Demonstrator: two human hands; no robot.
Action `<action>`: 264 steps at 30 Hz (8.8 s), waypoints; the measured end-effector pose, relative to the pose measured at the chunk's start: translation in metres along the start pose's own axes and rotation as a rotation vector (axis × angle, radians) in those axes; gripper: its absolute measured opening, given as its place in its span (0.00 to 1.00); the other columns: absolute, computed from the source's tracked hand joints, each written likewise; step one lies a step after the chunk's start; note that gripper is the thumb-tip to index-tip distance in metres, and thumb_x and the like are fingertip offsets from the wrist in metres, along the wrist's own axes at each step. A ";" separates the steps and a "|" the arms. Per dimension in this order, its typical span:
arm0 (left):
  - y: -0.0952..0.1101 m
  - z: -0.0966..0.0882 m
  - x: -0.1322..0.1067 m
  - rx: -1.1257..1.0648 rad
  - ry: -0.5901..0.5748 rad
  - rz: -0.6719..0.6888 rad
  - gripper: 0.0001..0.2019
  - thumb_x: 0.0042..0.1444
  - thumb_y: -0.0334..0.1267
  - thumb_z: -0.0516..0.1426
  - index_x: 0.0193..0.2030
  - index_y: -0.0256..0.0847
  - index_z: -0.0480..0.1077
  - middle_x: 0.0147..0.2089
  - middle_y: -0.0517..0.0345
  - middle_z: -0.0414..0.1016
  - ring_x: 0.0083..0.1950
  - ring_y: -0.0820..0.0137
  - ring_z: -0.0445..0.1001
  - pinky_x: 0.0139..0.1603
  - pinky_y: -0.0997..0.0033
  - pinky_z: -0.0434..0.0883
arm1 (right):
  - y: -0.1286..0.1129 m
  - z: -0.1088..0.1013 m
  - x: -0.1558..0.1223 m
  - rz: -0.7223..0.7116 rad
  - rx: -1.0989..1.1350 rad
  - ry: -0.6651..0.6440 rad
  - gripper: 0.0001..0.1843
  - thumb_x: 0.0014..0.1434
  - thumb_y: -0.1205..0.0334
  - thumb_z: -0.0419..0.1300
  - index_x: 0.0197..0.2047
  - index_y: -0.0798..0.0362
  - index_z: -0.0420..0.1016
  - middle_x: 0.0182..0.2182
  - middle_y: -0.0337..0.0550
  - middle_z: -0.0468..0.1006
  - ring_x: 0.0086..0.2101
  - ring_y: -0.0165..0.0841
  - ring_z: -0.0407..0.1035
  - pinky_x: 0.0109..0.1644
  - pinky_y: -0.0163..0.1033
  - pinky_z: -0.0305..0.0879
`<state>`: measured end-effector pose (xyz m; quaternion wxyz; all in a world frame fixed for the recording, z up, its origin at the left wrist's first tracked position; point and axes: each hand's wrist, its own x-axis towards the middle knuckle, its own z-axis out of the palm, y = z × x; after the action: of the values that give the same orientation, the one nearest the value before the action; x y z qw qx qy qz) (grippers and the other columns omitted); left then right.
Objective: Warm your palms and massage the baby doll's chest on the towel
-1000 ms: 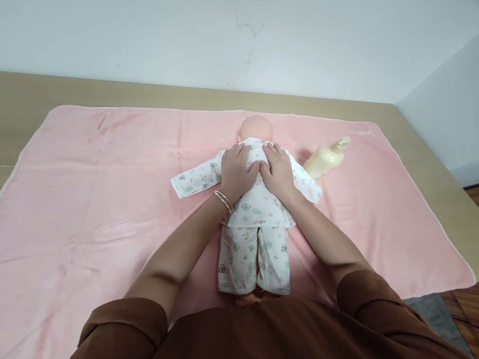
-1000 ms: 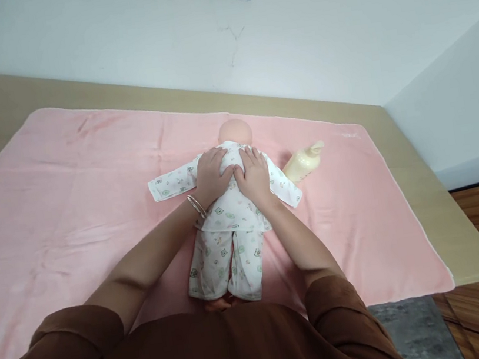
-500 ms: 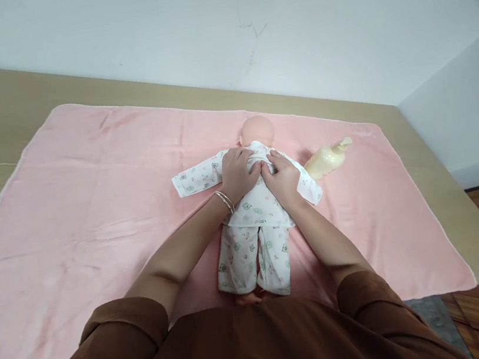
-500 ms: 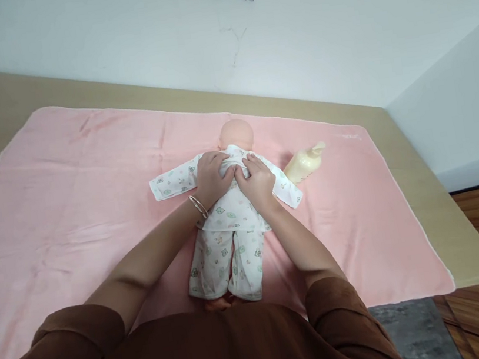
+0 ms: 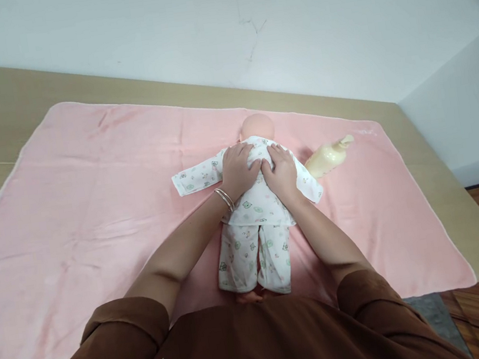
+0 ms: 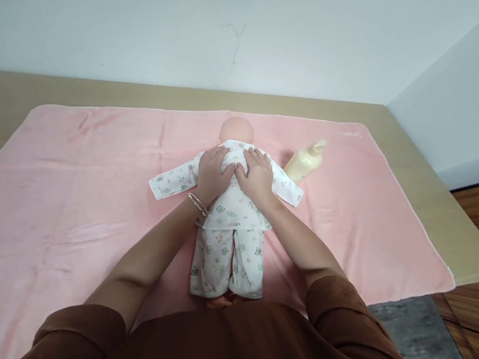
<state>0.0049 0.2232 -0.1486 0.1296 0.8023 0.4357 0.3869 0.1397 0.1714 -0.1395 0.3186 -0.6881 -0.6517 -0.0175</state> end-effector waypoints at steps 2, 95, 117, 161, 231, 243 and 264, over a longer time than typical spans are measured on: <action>-0.002 0.002 0.000 0.004 -0.019 -0.001 0.19 0.58 0.40 0.54 0.56 0.39 0.68 0.61 0.47 0.71 0.65 0.56 0.65 0.68 0.51 0.56 | 0.003 0.001 0.002 -0.013 0.005 -0.028 0.24 0.65 0.57 0.49 0.61 0.56 0.68 0.62 0.53 0.68 0.64 0.46 0.57 0.69 0.59 0.47; 0.005 -0.003 -0.006 0.007 0.082 0.029 0.11 0.58 0.35 0.53 0.46 0.42 0.73 0.50 0.50 0.76 0.56 0.60 0.71 0.60 0.54 0.66 | 0.007 0.004 -0.007 -0.056 0.068 0.102 0.22 0.63 0.59 0.49 0.55 0.53 0.75 0.57 0.51 0.74 0.59 0.40 0.65 0.68 0.56 0.53; 0.005 -0.004 -0.005 0.024 0.084 -0.007 0.12 0.58 0.34 0.52 0.47 0.41 0.72 0.50 0.50 0.76 0.56 0.59 0.70 0.61 0.54 0.66 | 0.006 0.002 -0.005 -0.048 0.088 0.104 0.22 0.62 0.60 0.49 0.54 0.55 0.75 0.56 0.51 0.74 0.59 0.41 0.65 0.68 0.55 0.55; 0.000 -0.002 0.000 0.025 -0.029 0.027 0.20 0.59 0.35 0.49 0.57 0.38 0.68 0.60 0.48 0.71 0.62 0.58 0.65 0.68 0.53 0.57 | 0.017 0.005 0.008 -0.135 -0.074 -0.067 0.27 0.61 0.63 0.47 0.63 0.54 0.65 0.62 0.53 0.66 0.62 0.46 0.59 0.66 0.59 0.52; -0.003 -0.001 -0.001 -0.062 0.051 0.062 0.11 0.58 0.33 0.53 0.45 0.42 0.73 0.52 0.53 0.77 0.58 0.64 0.71 0.65 0.56 0.63 | 0.014 0.007 -0.001 -0.128 0.060 0.100 0.19 0.62 0.59 0.49 0.51 0.50 0.77 0.55 0.48 0.75 0.58 0.41 0.66 0.65 0.56 0.57; 0.002 -0.001 -0.003 -0.027 0.090 -0.006 0.07 0.56 0.33 0.53 0.41 0.42 0.68 0.48 0.50 0.76 0.55 0.59 0.71 0.60 0.56 0.65 | 0.008 0.007 -0.006 -0.053 0.211 0.275 0.14 0.59 0.60 0.53 0.44 0.52 0.77 0.48 0.50 0.79 0.53 0.42 0.71 0.62 0.56 0.62; 0.006 -0.004 0.001 0.068 0.005 -0.085 0.17 0.57 0.35 0.53 0.53 0.35 0.69 0.58 0.45 0.73 0.63 0.57 0.66 0.68 0.55 0.58 | 0.013 0.005 0.004 -0.032 -0.030 -0.062 0.27 0.63 0.61 0.46 0.63 0.58 0.65 0.64 0.54 0.65 0.64 0.45 0.56 0.69 0.58 0.49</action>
<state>0.0059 0.2197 -0.1424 0.1173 0.7861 0.4825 0.3680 0.1502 0.1777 -0.1471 0.2877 -0.6826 -0.6717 -0.0110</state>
